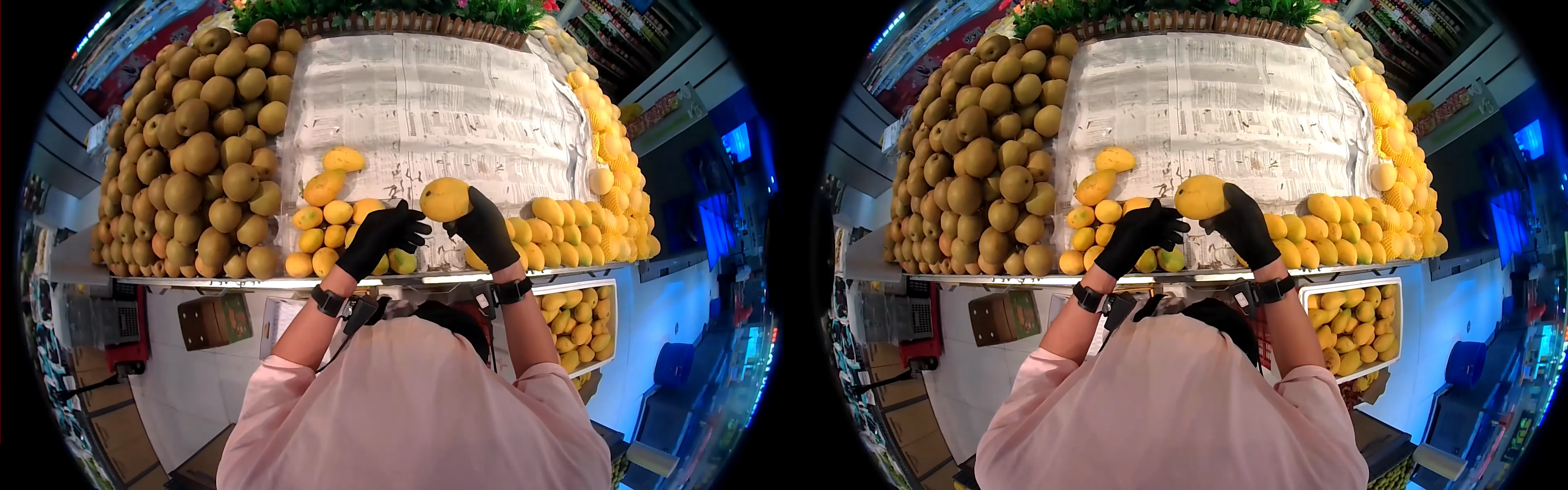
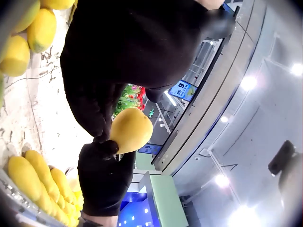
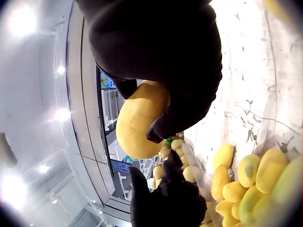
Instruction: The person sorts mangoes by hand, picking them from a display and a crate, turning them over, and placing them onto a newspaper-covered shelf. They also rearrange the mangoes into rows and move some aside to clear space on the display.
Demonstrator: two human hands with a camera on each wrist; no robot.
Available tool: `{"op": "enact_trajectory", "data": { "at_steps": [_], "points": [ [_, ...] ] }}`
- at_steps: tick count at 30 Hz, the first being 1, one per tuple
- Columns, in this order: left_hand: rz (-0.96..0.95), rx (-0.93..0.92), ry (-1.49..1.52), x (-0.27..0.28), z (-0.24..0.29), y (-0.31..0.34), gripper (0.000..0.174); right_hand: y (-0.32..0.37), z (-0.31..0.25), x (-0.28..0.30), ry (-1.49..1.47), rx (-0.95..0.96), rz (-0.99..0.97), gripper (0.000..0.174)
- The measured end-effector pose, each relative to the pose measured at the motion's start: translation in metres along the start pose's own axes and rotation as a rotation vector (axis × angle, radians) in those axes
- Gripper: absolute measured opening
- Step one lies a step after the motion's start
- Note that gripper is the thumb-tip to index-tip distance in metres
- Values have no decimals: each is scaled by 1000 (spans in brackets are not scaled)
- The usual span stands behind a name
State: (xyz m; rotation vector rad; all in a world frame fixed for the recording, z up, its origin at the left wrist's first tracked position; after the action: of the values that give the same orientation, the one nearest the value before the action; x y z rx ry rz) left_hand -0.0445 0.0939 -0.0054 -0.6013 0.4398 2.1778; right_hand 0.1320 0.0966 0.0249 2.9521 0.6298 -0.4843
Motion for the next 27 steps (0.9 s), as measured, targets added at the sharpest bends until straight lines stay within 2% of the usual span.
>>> {"op": "enact_trajectory", "data": {
  "at_steps": [2,3,4,5,8,9,11,13,16,19,20,22,23,27],
  "points": [
    [31,-63,-38,-5,1,1,47,2,5,2,-13,-3,-4,47],
    [46,-97,-60,-7,4,0,47,1,9,5,-110,-29,-1,47],
    [61,-131,-81,-8,6,0,49,2,14,6,-208,-54,3,47],
    [55,-148,-48,-7,3,-3,57,4,14,7,-179,-45,22,46],
    [142,-110,-181,-13,0,-6,50,12,14,-2,-118,-33,40,46],
    [192,-104,-169,-8,-4,-6,49,14,12,-7,-114,-39,18,45],
    [161,-102,-53,-5,-11,-7,48,17,10,-10,-168,-66,-6,44],
    [94,-110,34,-4,-20,-8,48,23,3,-11,-55,-74,-25,43],
    [40,-108,-30,-12,-23,-10,48,32,2,0,55,-97,-10,43],
    [58,-34,-117,-18,-34,-15,49,40,-1,1,277,-157,15,45],
    [58,-5,-147,-20,-39,-19,50,45,-4,3,463,-190,-23,47],
    [61,52,-235,-24,-46,-25,47,48,1,2,513,-118,-128,49],
    [48,90,-296,-26,-49,-26,44,55,6,5,442,-157,-141,49],
    [-2,159,-298,-39,-54,-31,41,77,-1,16,428,-156,-78,49]
  ]
}}
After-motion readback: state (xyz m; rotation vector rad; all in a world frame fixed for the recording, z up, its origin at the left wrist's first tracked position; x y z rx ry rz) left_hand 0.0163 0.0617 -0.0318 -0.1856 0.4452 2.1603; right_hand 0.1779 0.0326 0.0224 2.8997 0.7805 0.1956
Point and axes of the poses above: each hand's wrist, its own y-axis away from the middle knuckle, its own x-axis out of the back of the hand, z = x × y, the point moved 7 cm from there along -y, towards the middle knuckle, and after that the axes turned 15 degrees about -z, right-handed, at the moved point
